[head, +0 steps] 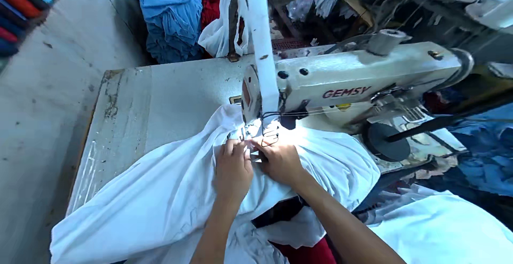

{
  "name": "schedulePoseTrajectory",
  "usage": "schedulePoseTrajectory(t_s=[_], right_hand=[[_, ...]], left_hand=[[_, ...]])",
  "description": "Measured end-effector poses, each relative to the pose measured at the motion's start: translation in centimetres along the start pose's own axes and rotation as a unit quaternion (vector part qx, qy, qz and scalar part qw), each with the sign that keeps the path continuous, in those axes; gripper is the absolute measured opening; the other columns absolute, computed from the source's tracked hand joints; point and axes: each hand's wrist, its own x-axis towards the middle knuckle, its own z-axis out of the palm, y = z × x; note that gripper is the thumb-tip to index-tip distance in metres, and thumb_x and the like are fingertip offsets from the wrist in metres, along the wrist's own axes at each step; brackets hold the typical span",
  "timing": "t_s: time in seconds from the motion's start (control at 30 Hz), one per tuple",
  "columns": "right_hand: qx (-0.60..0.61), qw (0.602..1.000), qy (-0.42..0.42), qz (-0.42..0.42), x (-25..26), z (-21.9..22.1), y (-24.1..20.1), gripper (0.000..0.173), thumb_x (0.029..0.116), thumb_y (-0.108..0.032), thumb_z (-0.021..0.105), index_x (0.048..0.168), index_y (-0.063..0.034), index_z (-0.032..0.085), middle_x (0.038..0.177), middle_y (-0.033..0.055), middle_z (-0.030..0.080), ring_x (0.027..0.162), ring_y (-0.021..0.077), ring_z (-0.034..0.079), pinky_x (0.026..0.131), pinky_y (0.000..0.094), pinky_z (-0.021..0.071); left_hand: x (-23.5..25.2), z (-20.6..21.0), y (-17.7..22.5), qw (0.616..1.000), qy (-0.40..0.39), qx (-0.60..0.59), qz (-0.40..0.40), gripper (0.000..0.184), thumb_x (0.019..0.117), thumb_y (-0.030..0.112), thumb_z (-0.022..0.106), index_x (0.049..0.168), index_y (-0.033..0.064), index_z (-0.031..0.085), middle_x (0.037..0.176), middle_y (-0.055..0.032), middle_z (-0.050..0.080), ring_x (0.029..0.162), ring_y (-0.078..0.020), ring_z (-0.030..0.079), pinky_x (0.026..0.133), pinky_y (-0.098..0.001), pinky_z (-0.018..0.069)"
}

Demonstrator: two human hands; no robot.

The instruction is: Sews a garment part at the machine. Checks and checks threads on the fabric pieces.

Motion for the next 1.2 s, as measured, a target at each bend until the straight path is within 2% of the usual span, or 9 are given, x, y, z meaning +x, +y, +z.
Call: schedulePoseTrajectory(t_s=[0.1, 0.2, 0.37, 0.47, 0.57, 0.73, 0.97, 1.07, 1.2], right_hand=[[0.019, 0.999, -0.032, 0.016, 0.1, -0.4, 0.0, 0.042, 0.0838, -0.021, 0.065, 0.125, -0.0173, 0.073, 0.091, 0.0076, 0.076, 0.074, 0.0301, 0.072, 0.058, 0.0515, 0.0531], [0.030, 0.998, -0.053, 0.027, 0.5, -0.9, 0.1, 0.043, 0.0863, -0.022, 0.063, 0.128, -0.0185, 0.072, 0.096, 0.0086, 0.076, 0.081, 0.0314, 0.073, 0.062, 0.0537, 0.0538], [0.037, 0.996, -0.077, 0.028, 0.4, -1.3, 0.3, 0.044, 0.0885, -0.026, 0.062, 0.132, -0.0185, 0.069, 0.101, 0.0107, 0.076, 0.084, 0.0332, 0.073, 0.066, 0.0549, 0.0541], [0.054, 0.996, -0.069, 0.010, -0.2, -1.3, 0.8, 0.040, 0.0879, -0.020, 0.063, 0.127, -0.0231, 0.071, 0.100, 0.0111, 0.075, 0.080, 0.0340, 0.072, 0.063, 0.0557, 0.0536], [0.034, 0.996, -0.074, 0.029, -0.6, -1.8, 0.3, 0.042, 0.0886, -0.015, 0.060, 0.127, -0.0251, 0.073, 0.101, 0.0126, 0.076, 0.080, 0.0355, 0.072, 0.063, 0.0565, 0.0528], [0.001, 0.996, -0.073, 0.050, -0.5, -1.9, -0.2, 0.045, 0.0876, -0.013, 0.060, 0.130, -0.0224, 0.072, 0.099, 0.0112, 0.076, 0.079, 0.0344, 0.073, 0.062, 0.0550, 0.0533], [-0.014, 0.997, -0.061, 0.052, 0.1, -1.6, -0.9, 0.041, 0.0868, -0.014, 0.060, 0.125, -0.0189, 0.074, 0.090, 0.0095, 0.076, 0.076, 0.0322, 0.073, 0.059, 0.0527, 0.0525], [-0.030, 0.996, -0.052, 0.059, 0.5, -1.3, -1.3, 0.041, 0.0863, -0.014, 0.060, 0.125, -0.0179, 0.073, 0.088, 0.0100, 0.075, 0.074, 0.0324, 0.072, 0.057, 0.0523, 0.0526], [-0.046, 0.995, -0.061, 0.069, 0.9, -1.2, -2.1, 0.042, 0.0854, -0.014, 0.062, 0.126, -0.0139, 0.072, 0.089, 0.0110, 0.075, 0.075, 0.0323, 0.072, 0.058, 0.0516, 0.0539]], left_hand=[[-0.1, 0.9, 0.3, 0.996, 0.009, 0.090, 0.013, 0.036, 0.0876, 0.014, 0.066, 0.123, 0.0155, 0.075, 0.123, -0.0165, 0.066, 0.109, -0.0364, 0.064, 0.094, -0.0510, 0.0513], [0.3, 0.8, 0.8, 0.994, 0.007, 0.109, 0.007, 0.030, 0.0863, 0.011, 0.067, 0.114, 0.0151, 0.078, 0.120, -0.0164, 0.066, 0.107, -0.0356, 0.064, 0.092, -0.0519, 0.0510], [0.7, 0.3, 3.0, 0.982, -0.044, 0.157, -0.096, 0.037, 0.0909, 0.018, 0.064, 0.126, 0.0222, 0.073, 0.128, -0.0132, 0.063, 0.117, -0.0349, 0.060, 0.096, -0.0579, 0.0436], [0.5, 0.7, 3.0, 0.980, -0.019, 0.163, -0.112, 0.033, 0.0971, 0.024, 0.058, 0.127, 0.0193, 0.072, 0.128, -0.0125, 0.065, 0.118, -0.0338, 0.060, 0.097, -0.0575, 0.0425], [0.4, 1.1, 2.2, 0.982, 0.010, 0.167, -0.087, 0.035, 0.1025, 0.027, 0.047, 0.126, 0.0187, 0.072, 0.123, -0.0108, 0.068, 0.114, -0.0310, 0.063, 0.096, -0.0544, 0.0433], [0.2, 1.2, 1.5, 0.980, 0.010, 0.194, -0.039, 0.035, 0.1000, 0.030, 0.049, 0.126, 0.0324, 0.073, 0.118, -0.0089, 0.067, 0.110, -0.0298, 0.062, 0.092, -0.0525, 0.0431], [0.9, 0.3, 0.5, 0.984, -0.009, 0.179, 0.005, 0.034, 0.0977, 0.027, 0.054, 0.124, 0.0340, 0.074, 0.115, -0.0102, 0.066, 0.110, -0.0322, 0.061, 0.094, -0.0559, 0.0403], [1.7, 0.3, -0.9, 0.986, 0.014, 0.159, 0.054, 0.031, 0.0996, 0.031, 0.053, 0.119, 0.0303, 0.077, 0.110, -0.0100, 0.068, 0.104, -0.0315, 0.063, 0.090, -0.0544, 0.0429], [3.1, -0.4, -2.4, 0.983, -0.012, 0.147, 0.106, 0.030, 0.1012, 0.036, 0.053, 0.115, 0.0250, 0.077, 0.112, -0.0100, 0.068, 0.107, -0.0313, 0.063, 0.091, -0.0540, 0.0449]])
